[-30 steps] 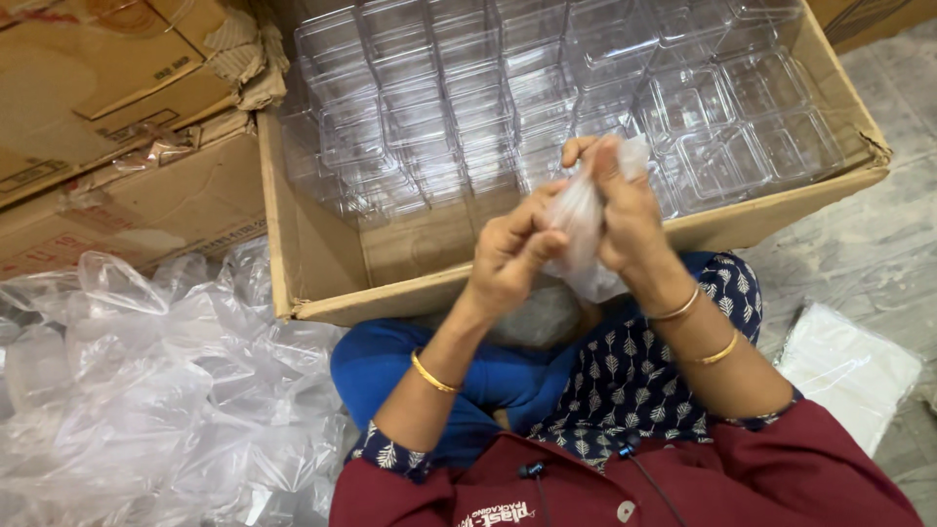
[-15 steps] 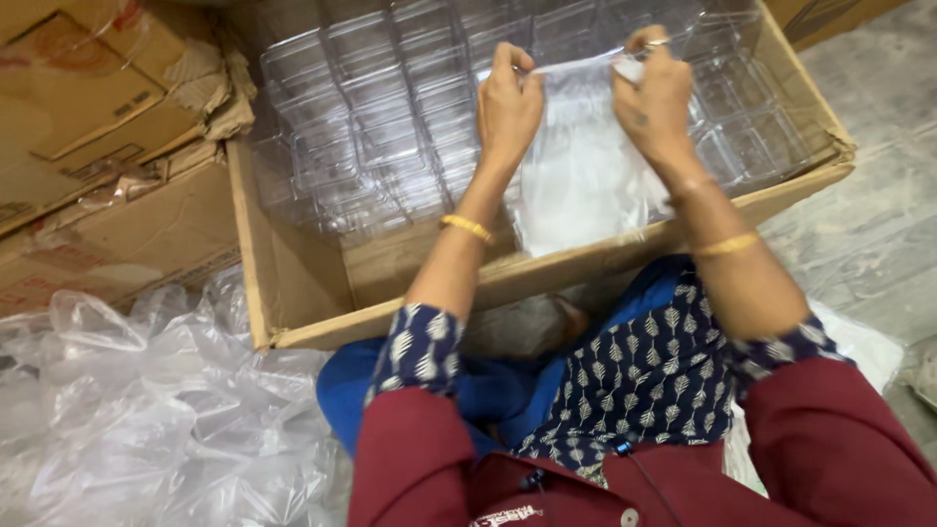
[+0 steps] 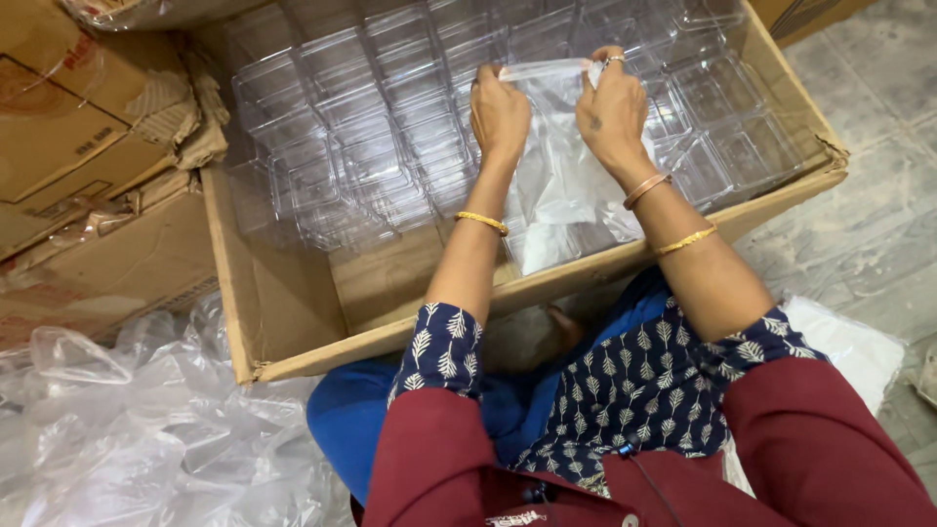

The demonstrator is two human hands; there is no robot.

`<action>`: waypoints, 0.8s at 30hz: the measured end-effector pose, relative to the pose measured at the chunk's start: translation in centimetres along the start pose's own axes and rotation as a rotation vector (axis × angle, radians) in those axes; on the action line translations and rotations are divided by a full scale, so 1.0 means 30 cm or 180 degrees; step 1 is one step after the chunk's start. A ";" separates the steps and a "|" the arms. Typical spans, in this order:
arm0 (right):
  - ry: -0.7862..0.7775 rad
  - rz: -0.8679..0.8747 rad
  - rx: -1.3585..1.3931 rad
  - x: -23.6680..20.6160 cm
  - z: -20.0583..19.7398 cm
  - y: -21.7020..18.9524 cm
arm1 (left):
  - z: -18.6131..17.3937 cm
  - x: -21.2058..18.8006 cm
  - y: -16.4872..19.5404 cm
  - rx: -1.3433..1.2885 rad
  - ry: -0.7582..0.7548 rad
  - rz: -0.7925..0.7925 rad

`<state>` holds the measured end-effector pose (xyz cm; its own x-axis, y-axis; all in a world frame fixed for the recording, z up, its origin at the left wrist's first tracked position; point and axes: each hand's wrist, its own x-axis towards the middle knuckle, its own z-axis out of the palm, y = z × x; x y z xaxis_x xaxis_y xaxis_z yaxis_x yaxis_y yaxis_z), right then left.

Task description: The person sits on the floor in front of a large cardboard box filled with clear plastic containers. They open plastic bags one at a time, place containers into each bag, and set the filled bags aside, repeating the process continuously.

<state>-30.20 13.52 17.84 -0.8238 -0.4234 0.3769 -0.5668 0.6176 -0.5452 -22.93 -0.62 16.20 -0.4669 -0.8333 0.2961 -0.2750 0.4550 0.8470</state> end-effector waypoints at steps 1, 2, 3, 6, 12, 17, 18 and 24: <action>-0.0052 0.0045 -0.0071 0.000 -0.009 0.000 | 0.006 -0.001 0.003 0.0030 -0.0034 -0.0013; 0.0035 -0.0056 -0.0085 -0.006 -0.019 0.001 | 0.011 -0.004 0.006 0.0058 -0.0073 -0.0029; 0.0118 -0.0154 -0.0099 -0.015 -0.029 0.003 | 0.014 -0.006 0.008 0.0036 -0.0083 0.0016; 0.0086 -0.0197 -0.0208 -0.021 -0.043 0.006 | 0.013 -0.014 0.009 0.0017 -0.0172 0.0027; 0.0176 0.0114 0.0265 0.006 -0.040 0.044 | 0.024 -0.041 -0.002 -0.0202 -0.0168 0.0244; -0.0027 0.0734 0.0357 0.036 -0.003 0.067 | 0.028 -0.069 0.004 -0.0257 -0.0159 0.0244; 0.0090 0.0379 0.0247 0.035 -0.003 0.069 | 0.018 -0.071 0.017 -0.0305 -0.0118 0.0294; -0.0457 0.0526 0.2467 -0.042 -0.107 0.035 | -0.172 -0.125 0.182 -0.1385 0.0172 0.0960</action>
<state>-29.75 16.84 19.20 -0.8595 -0.4803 0.1747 -0.2343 0.0665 -0.9699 -18.33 3.37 21.99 -0.4244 -0.7056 0.5675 0.2445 0.5141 0.8221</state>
